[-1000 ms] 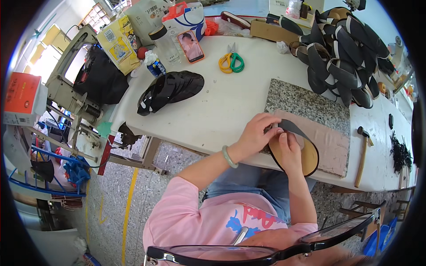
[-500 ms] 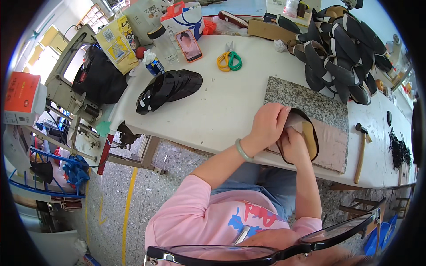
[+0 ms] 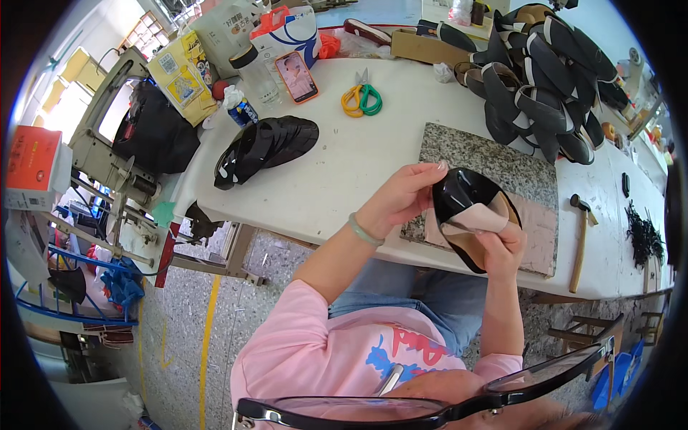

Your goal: Applying adhesive to shoe components and folding the edges during assembly.

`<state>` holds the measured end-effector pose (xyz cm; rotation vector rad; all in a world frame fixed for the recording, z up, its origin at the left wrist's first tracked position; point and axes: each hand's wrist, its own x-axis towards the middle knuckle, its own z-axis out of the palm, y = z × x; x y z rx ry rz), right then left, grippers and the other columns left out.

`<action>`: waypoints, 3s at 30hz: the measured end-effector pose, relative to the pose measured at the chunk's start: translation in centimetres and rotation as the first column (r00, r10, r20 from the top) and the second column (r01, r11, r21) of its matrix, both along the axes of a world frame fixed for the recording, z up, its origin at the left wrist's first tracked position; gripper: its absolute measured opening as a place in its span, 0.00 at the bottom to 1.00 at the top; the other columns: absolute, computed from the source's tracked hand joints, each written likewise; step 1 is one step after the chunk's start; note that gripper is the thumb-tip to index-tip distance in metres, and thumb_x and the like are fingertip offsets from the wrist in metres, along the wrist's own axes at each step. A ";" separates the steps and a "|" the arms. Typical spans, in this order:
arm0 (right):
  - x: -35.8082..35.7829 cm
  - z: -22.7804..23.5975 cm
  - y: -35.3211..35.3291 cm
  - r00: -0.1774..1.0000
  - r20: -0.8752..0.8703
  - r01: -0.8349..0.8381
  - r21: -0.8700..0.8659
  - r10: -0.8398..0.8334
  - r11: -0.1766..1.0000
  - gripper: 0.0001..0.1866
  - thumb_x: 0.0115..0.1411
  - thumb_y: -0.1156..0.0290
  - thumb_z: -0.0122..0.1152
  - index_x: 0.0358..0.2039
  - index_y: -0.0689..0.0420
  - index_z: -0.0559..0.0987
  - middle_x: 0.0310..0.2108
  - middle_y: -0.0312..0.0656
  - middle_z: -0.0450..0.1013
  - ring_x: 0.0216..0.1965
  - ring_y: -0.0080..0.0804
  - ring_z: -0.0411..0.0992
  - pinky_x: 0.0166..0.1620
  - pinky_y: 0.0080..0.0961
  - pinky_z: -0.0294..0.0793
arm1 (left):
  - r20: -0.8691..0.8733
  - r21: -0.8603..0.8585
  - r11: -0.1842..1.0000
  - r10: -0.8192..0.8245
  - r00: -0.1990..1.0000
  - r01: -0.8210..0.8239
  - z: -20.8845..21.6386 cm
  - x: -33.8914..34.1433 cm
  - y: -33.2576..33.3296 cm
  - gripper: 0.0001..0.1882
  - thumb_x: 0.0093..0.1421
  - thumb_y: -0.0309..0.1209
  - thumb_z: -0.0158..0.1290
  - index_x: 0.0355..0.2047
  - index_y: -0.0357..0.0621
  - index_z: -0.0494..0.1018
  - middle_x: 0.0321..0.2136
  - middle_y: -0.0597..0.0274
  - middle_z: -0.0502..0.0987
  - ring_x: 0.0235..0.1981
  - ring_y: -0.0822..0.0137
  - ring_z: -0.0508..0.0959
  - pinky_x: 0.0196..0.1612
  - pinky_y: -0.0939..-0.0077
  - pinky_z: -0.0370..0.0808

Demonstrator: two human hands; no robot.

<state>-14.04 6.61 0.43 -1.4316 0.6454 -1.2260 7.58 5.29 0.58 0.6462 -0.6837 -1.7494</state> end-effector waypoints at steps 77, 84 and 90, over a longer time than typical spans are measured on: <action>-3.8 7.1 -0.1 0.776 -0.621 -0.375 -0.310 0.113 0.873 0.14 0.38 0.72 0.74 0.28 0.58 0.81 0.23 0.38 0.72 0.29 0.38 0.70 0.34 0.30 0.65 | 0.765 -0.455 0.886 0.339 0.547 0.088 0.1 1.7 3.2 0.17 0.64 0.40 0.50 0.47 0.41 0.70 0.40 0.60 0.76 0.40 0.65 0.76 0.44 0.70 0.72; -4.2 9.8 -1.0 0.660 -0.747 -0.531 -0.386 0.082 0.754 0.11 0.39 0.71 0.71 0.23 0.58 0.77 0.21 0.38 0.70 0.28 0.40 0.69 0.39 0.35 0.65 | 0.775 -0.605 0.377 0.077 0.627 0.702 4.8 -2.6 0.8 0.21 0.52 0.47 0.61 0.30 0.42 0.70 0.28 0.61 0.74 0.35 0.59 0.73 0.39 0.70 0.70; -7.8 5.3 -3.6 0.416 -0.590 -0.379 -0.805 -0.692 0.457 0.04 0.43 0.72 0.60 0.23 0.54 0.79 0.25 0.36 0.70 0.38 0.35 0.70 0.49 0.40 0.60 | 0.484 -0.498 0.017 0.835 0.262 0.867 4.0 -6.6 -6.3 0.07 0.49 0.34 0.56 0.24 0.45 0.74 0.25 0.62 0.74 0.32 0.61 0.76 0.36 0.66 0.72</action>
